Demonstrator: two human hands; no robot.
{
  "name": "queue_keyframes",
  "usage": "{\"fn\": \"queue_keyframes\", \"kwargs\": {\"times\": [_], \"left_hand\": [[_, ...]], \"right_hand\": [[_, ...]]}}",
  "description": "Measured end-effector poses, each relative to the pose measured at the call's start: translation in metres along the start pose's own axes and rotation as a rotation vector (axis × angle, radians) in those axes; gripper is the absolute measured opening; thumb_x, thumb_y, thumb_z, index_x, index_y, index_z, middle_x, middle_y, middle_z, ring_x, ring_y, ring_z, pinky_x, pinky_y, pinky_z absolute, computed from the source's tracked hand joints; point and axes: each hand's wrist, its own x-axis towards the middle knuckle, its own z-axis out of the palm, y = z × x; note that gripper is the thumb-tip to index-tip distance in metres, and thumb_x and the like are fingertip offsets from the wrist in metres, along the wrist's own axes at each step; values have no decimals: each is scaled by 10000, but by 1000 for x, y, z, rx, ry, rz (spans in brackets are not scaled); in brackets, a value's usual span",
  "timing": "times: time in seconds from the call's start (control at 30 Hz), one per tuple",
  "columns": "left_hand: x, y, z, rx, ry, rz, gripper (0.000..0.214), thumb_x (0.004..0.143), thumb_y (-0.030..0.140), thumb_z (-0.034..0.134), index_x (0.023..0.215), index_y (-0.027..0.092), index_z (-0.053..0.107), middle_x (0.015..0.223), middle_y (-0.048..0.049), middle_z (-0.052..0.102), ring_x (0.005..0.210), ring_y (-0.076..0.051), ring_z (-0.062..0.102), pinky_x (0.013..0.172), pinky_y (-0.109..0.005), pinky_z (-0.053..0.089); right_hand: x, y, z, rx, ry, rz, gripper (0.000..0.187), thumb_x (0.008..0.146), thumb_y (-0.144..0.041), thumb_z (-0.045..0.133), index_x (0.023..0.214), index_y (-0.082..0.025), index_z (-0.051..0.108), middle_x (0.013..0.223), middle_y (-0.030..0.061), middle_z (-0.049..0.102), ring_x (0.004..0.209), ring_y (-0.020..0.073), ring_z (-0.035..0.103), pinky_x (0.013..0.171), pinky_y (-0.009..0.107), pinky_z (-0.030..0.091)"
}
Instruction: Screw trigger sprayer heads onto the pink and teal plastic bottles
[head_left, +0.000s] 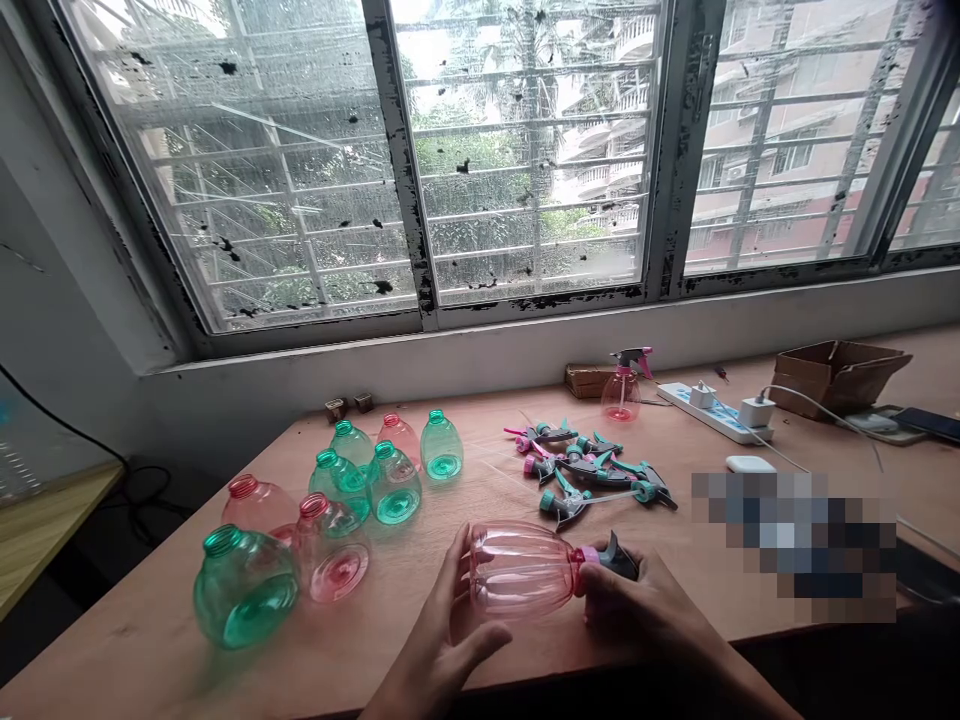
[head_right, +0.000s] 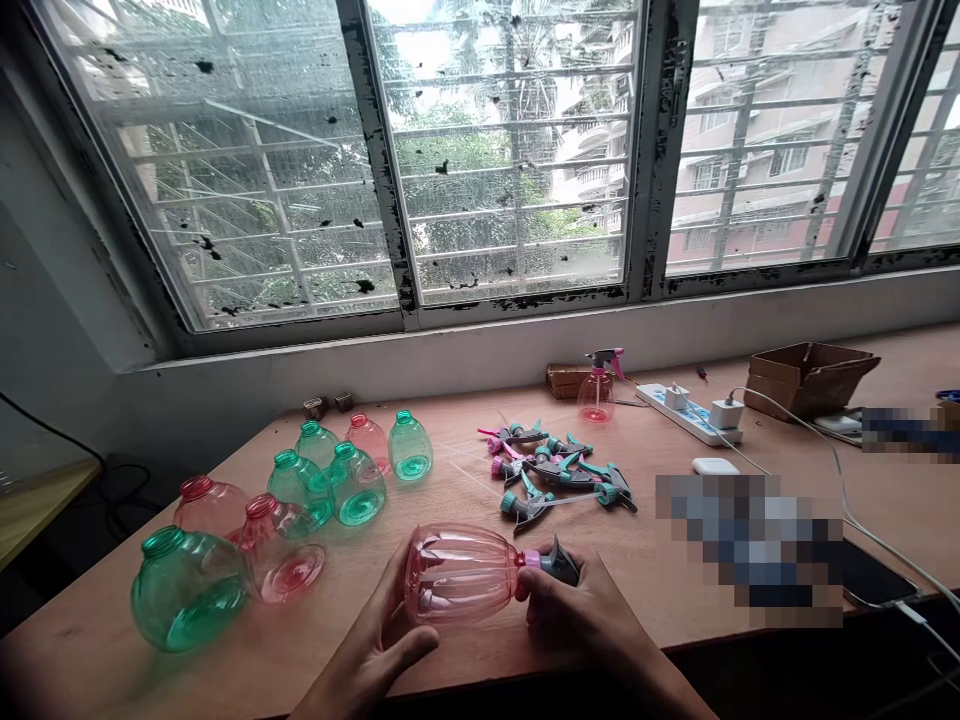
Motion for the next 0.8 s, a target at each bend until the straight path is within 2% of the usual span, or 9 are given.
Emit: {"fn": "queue_keyframes", "kwargs": {"times": [0.13,0.33,0.47,0.6,0.7,0.8], "left_hand": [[3,0,1,14,5,3,866,804,394,776,1529,297,312,1599,-104,344,1434,-350,370,1200,-476,290],[1,0,1,11,6,9,1033,739,401,835,1556,277,216,1519,-148,453,1392,-353,434,1181,-480,320],[0,2,2,-71,9,-3,881,831,491,720,1547,283,251,1608,-119,324,1436,-351,369,1170,-474,349],[1,0,3,-12,-4,27,857,847,430,719,1548,316,240,1642,-74,250,1433,-333,382,1179,-462,338],[1,-3,4,13,6,61,846,854,391,722,1543,357,233,1647,-46,238,1455,-315,347,1191,-453,320],[1,-5,2,-9,8,49,947,798,411,780,1552,334,211,1633,-82,274,1456,-340,339,1186,-474,326]], "right_hand": [[1,2,-2,-31,-26,-7,365,787,-508,767,760,-152,692,615,31,718,578,165,663,588,238,528],[3,7,-3,-6,-22,-11,369,794,-507,764,762,-145,702,639,36,718,586,163,669,595,240,535],[3,8,-4,26,-12,-1,377,757,-510,794,765,-147,694,654,38,729,579,165,676,592,242,547],[1,4,-1,64,14,-1,395,737,-523,804,772,-146,691,682,37,730,570,165,674,583,254,560],[0,0,2,72,47,3,413,708,-538,818,755,-149,687,710,43,733,574,172,676,588,269,567],[0,-1,3,41,38,7,423,691,-547,824,745,-149,692,689,45,730,581,183,679,594,276,563]]}}
